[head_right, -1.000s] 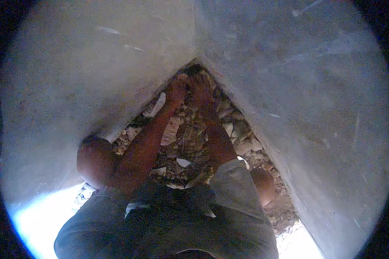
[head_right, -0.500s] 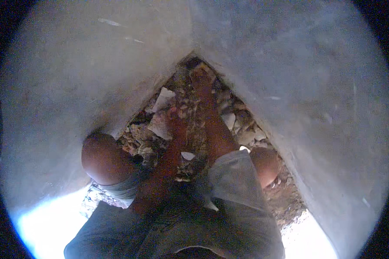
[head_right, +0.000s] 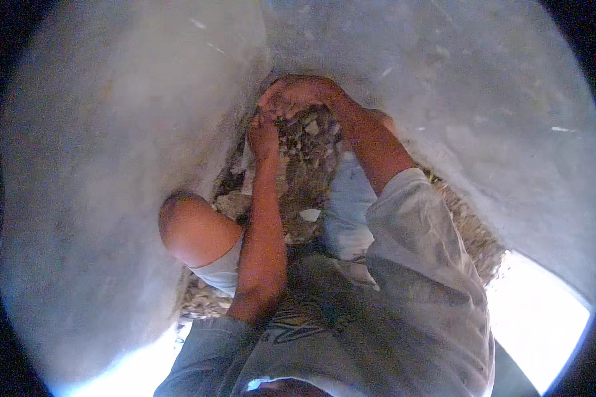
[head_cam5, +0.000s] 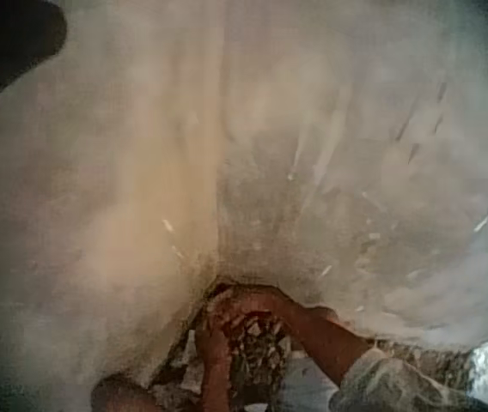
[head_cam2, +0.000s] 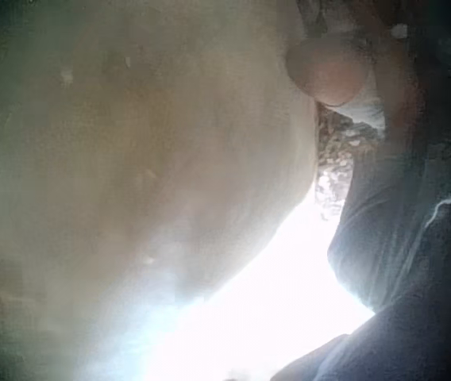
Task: Leveling stones or bricks at the base of a wall using a string line for alignment.
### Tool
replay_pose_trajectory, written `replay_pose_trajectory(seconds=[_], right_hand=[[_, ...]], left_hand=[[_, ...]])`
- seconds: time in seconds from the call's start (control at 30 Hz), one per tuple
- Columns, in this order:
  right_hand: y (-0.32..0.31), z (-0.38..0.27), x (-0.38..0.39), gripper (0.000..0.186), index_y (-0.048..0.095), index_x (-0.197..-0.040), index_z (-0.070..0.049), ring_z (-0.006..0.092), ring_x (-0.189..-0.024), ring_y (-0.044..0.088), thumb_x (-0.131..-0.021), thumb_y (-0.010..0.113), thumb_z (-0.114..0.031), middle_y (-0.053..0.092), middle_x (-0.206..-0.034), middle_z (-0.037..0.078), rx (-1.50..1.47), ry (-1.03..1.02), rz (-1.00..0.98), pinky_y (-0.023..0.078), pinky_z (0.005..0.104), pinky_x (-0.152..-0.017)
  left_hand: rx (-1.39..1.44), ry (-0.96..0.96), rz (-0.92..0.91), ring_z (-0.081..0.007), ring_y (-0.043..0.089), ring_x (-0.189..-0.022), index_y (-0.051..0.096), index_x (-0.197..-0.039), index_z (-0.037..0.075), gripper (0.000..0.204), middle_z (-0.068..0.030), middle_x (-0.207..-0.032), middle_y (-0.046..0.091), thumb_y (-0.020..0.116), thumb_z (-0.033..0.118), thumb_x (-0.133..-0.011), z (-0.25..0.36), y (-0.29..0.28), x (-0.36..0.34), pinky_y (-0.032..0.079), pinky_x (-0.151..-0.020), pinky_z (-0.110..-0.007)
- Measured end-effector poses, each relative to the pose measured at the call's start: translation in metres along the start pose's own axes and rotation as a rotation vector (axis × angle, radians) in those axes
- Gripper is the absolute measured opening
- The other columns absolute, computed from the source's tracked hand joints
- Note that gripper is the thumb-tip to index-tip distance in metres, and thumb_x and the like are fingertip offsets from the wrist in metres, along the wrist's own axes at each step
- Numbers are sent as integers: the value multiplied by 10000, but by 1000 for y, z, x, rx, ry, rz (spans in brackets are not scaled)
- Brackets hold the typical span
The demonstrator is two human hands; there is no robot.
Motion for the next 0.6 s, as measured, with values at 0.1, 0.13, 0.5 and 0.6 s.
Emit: replay_pose_trajectory(seconds=[0.1, 0.13, 0.5, 0.6], right_hand=[[-4, -21, 1, 455, 515, -1255, -63, 162, -962, 588, -816, 636, -68, 614, -1096, 39, 201, -116, -133, 520, 291, -784], [8, -36, -3, 455, 515, -1255, -63, 162, -962, 588, -816, 636, -68, 614, -1096, 39, 227, -124, -153, 520, 291, -784], [1, -23, 29, 217, 635, -1001, -46, 59, -607, 501, -887, 621, -230, 642, -784, 7, 189, -94, -93, 415, 218, -535], [-9, -20, 42, 200, 642, -946, -53, 44, -600, 488, -882, 627, -241, 639, -760, 0, 24, -121, -142, 401, 211, -524]], left_hand=[[-12, 95, -32, -414, 592, -891, 639, -1019, 23, 419, -213, -933, 645, 454, 381, -903, 20, -17, 11, 434, -801, -482], [-25, 168, -61, -401, 592, -928, 626, -1060, 23, 426, -218, -973, 639, 463, 383, -901, 24, -26, 9, 432, -818, -475], [377, -93, -7, -233, 542, -847, 614, -947, 42, 346, -89, -837, 588, 453, 348, -918, 39, -46, 26, 414, -804, -370], [391, -65, 8, -237, 544, -877, 614, -965, 55, 327, -88, -888, 587, 437, 328, -928, 37, -34, 25, 407, -821, -372]])
Point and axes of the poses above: each hand's wrist, its own x-axis away from the middle knuckle, its own y-axis out of the palm, z = x × y, the point moved 8 cm from there along -x, towards the middle knuckle
